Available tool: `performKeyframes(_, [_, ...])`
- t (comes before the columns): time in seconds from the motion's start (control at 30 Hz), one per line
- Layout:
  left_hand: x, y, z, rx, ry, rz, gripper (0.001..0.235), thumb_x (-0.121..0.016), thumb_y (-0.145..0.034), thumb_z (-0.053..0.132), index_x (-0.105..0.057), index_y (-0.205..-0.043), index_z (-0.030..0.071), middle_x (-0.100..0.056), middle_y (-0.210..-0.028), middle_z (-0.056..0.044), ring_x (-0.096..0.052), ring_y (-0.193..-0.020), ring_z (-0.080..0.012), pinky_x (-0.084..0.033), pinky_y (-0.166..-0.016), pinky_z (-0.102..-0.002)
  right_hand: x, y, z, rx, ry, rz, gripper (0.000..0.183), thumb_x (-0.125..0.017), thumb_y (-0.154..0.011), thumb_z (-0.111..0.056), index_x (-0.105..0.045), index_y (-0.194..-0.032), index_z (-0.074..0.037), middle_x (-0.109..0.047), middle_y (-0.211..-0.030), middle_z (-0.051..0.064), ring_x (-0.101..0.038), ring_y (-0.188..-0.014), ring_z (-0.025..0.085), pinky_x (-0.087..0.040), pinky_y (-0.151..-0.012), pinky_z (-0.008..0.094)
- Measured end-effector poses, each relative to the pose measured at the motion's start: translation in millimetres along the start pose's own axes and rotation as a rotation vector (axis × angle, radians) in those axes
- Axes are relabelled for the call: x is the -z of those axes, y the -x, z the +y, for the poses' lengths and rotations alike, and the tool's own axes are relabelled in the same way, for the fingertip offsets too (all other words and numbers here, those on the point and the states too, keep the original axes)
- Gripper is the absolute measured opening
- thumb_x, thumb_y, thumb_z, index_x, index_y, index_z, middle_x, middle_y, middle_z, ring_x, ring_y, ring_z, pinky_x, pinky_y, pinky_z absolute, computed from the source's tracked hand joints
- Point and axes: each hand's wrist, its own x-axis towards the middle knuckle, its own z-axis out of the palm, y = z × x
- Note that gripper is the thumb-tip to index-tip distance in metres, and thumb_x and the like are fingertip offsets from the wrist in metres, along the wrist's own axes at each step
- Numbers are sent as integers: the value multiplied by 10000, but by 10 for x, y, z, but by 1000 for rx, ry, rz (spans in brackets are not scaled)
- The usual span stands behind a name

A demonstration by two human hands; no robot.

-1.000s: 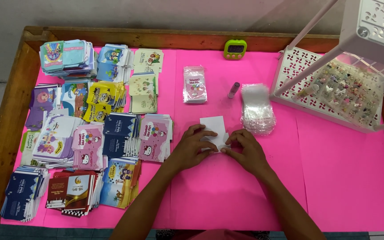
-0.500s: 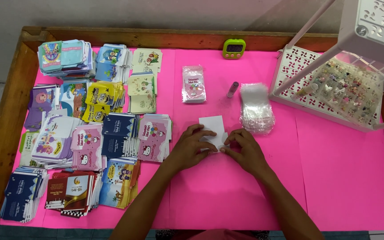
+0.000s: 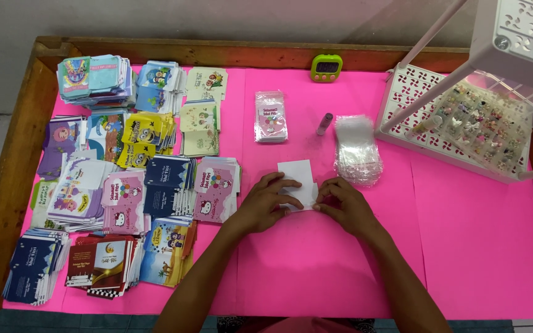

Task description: Packing small decorative cards into plastic bags with paper inserts

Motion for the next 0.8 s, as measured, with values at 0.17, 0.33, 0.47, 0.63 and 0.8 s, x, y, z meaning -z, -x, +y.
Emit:
performKeyframes(0.17, [29, 19, -22, -6, 4, -42, 319, -654, -919, 129, -755, -1167, 302, -534, -1495, 2, -278, -1502, -426, -219, -1232, -598, 49, -5, -47, -42, -49, -44, 137, -824, -824, -120, -760, -944, -134, -702, -1106, 66, -686, -1057, 295, -532, -921, 458])
performKeyframes(0.33, [22, 38, -53, -23, 17, -44, 423, -570, -878, 64, -758, -1177, 295, -536, -1490, -18, -274, -1499, -437, -214, -1244, -588, 41, -3, -114, -88, -130, 13, 209, -801, -809, -46, -761, -993, -138, -711, -973, 68, -670, -887, 250, -550, -807, 403])
performKeyframes(0.47, [10, 31, -65, -10, 43, -47, 424, -553, -871, 85, -776, -1157, 304, -540, -1488, -5, -263, -1510, -423, -204, -1245, -584, 108, 32, -503, -220, -69, 4, 158, -801, -863, -226, -772, -979, -123, -664, -775, 105, -621, -732, 222, -534, -705, 364])
performKeyframes(0.63, [-60, 3, -173, -7, 13, -44, 389, -581, -875, 106, -779, -1160, 282, -531, -1496, 8, -260, -1511, -402, -217, -1237, -587, 17, -14, -908, -384, -28, -270, 350, -700, -910, -352, -770, -754, -47, -738, -605, 121, -656, -524, 194, -540, -598, 324])
performKeyframes(0.8, [-76, 6, -151, -1, 19, -20, 401, -584, -857, 126, -770, -1169, 293, -536, -1491, 33, -264, -1513, -385, -222, -1237, -582, -140, -124, -867, -447, -10, -393, 327, -731, -867, -315, -771, -697, -38, -717, -558, 103, -633, -450, 168, -518, -526, 305])
